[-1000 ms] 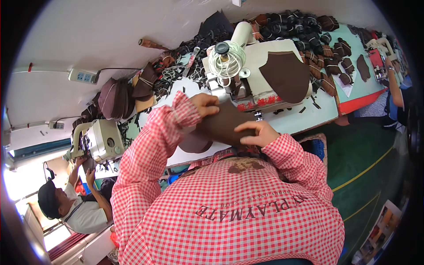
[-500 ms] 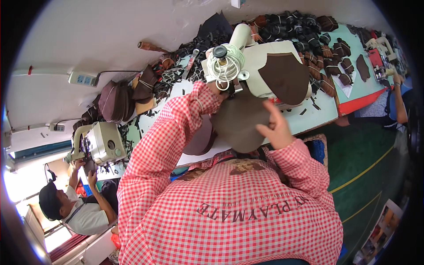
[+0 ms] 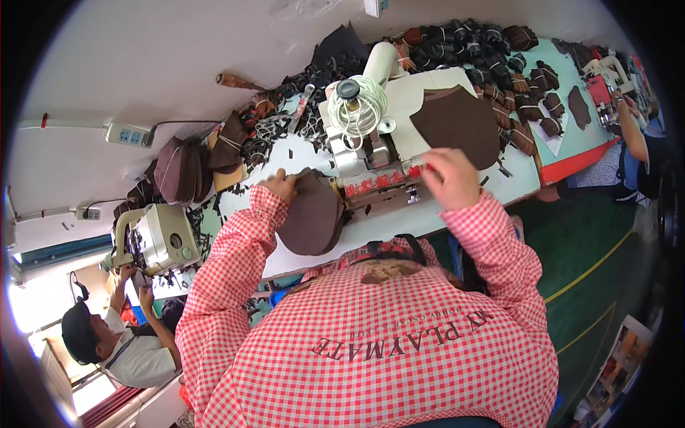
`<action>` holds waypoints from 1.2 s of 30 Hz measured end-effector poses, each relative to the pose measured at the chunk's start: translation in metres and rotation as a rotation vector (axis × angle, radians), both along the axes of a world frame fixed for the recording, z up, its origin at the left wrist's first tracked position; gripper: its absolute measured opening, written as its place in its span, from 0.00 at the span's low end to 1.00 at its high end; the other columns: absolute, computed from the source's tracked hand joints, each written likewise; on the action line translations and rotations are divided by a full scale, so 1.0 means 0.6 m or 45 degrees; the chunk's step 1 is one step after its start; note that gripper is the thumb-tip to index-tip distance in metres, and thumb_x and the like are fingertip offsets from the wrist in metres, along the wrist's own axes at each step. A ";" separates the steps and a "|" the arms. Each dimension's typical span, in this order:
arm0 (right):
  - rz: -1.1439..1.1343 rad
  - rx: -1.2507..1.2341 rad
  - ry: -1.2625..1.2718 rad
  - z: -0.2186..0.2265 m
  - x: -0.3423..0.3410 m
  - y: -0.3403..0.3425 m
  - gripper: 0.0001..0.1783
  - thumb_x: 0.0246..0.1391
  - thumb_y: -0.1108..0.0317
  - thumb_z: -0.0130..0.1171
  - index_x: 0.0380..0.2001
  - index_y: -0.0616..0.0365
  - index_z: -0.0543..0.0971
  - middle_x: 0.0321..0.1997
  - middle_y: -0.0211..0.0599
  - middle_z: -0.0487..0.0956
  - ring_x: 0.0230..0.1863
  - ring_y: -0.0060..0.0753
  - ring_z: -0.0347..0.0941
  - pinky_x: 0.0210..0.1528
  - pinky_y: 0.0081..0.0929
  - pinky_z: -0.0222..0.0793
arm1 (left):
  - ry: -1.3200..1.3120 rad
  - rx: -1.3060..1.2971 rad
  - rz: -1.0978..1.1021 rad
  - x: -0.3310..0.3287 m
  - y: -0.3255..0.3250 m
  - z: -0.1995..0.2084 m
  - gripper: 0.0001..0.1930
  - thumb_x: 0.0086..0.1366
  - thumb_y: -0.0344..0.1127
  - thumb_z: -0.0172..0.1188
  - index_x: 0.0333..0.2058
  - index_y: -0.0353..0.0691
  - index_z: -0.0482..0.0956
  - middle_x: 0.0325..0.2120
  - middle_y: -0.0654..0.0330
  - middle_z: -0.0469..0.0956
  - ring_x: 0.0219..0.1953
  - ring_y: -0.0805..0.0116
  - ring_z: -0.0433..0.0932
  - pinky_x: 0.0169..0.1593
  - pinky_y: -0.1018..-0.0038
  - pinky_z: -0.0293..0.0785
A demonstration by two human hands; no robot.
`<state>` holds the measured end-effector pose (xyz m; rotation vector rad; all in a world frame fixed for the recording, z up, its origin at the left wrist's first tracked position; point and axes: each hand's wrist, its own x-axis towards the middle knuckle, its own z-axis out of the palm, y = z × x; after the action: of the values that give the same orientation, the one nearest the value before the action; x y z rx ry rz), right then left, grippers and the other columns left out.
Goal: The person sorts stacks of leather pieces, feeds each piece through a skiving machine, secures a completed stack with an elastic band, and skives another batch of leather pieces through the machine.
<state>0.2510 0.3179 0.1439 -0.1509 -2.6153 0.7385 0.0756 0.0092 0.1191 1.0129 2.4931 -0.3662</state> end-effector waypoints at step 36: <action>0.122 -1.709 -0.575 -0.055 -0.005 -0.137 0.20 0.42 0.77 0.55 0.43 0.65 0.74 0.42 0.41 0.76 0.43 0.28 0.72 0.46 0.21 0.67 | -0.661 0.357 0.066 -0.037 0.173 0.011 0.16 0.59 0.42 0.50 0.40 0.39 0.76 0.32 0.52 0.77 0.37 0.57 0.75 0.41 0.66 0.70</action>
<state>0.2480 0.2358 0.1108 -0.6076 -1.9730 2.5816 0.0536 0.1127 0.1258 0.9897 2.1190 0.2457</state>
